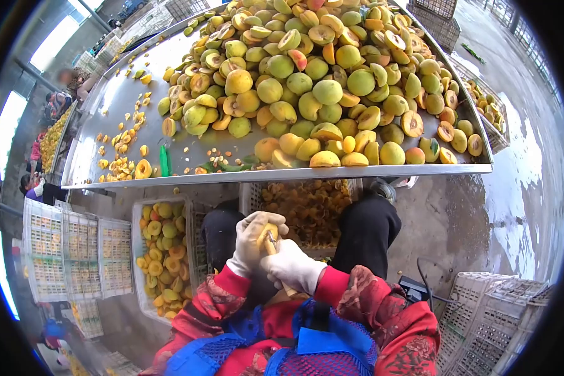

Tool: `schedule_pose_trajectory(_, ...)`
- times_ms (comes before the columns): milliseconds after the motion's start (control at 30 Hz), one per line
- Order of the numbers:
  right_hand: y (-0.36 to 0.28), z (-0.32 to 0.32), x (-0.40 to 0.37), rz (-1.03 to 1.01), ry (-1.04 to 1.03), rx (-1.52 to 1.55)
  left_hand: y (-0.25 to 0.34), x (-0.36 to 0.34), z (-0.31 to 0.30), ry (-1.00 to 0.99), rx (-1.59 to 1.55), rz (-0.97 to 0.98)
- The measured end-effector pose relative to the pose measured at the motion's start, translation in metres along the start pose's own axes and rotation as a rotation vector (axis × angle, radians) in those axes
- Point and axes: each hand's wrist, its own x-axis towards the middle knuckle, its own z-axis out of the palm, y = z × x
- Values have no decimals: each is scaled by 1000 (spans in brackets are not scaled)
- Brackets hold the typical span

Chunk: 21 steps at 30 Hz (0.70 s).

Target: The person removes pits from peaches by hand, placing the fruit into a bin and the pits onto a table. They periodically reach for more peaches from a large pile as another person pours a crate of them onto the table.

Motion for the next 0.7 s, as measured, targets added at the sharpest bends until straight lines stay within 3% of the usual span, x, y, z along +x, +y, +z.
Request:
schedule_pose_trajectory(67,-23,5,-14,-29,-4,170,6,0,3,30,55,111)
schedule_pose_trajectory(167,-36,8,-18,-67,-48,202,16,1,5,-12,-83,127)
schedule_pose_trajectory(267,-14,9,-4,-83,69,194,7,5,1,-15,-80,47)
schedule_pose_trajectory(333,13,2,17,63,44,413,5,5,3,30,13,18)
schedule_pose_trajectory(367,-8,10,1,-16,201,55,9,4,4,55,153,48)
schedule_pose_trajectory(400,-5,12,2,-14,196,54,13,1,5,83,294,75)
schedule_pose_trajectory(467,7,14,2,-384,448,-804,23,-2,1,107,274,15)
schedule_pose_trajectory(500,12,13,4,-344,400,-1001,28,-3,-5,57,264,-96)
schedule_pose_trajectory(533,15,13,4,-339,394,-1001,30,-3,-9,5,251,-209)
schedule_pose_trajectory(667,20,17,5,-335,366,-1178,41,-5,-3,87,208,-273)
schedule_pose_trajectory(700,4,29,-4,-238,450,-1165,39,-4,-5,90,182,-260)
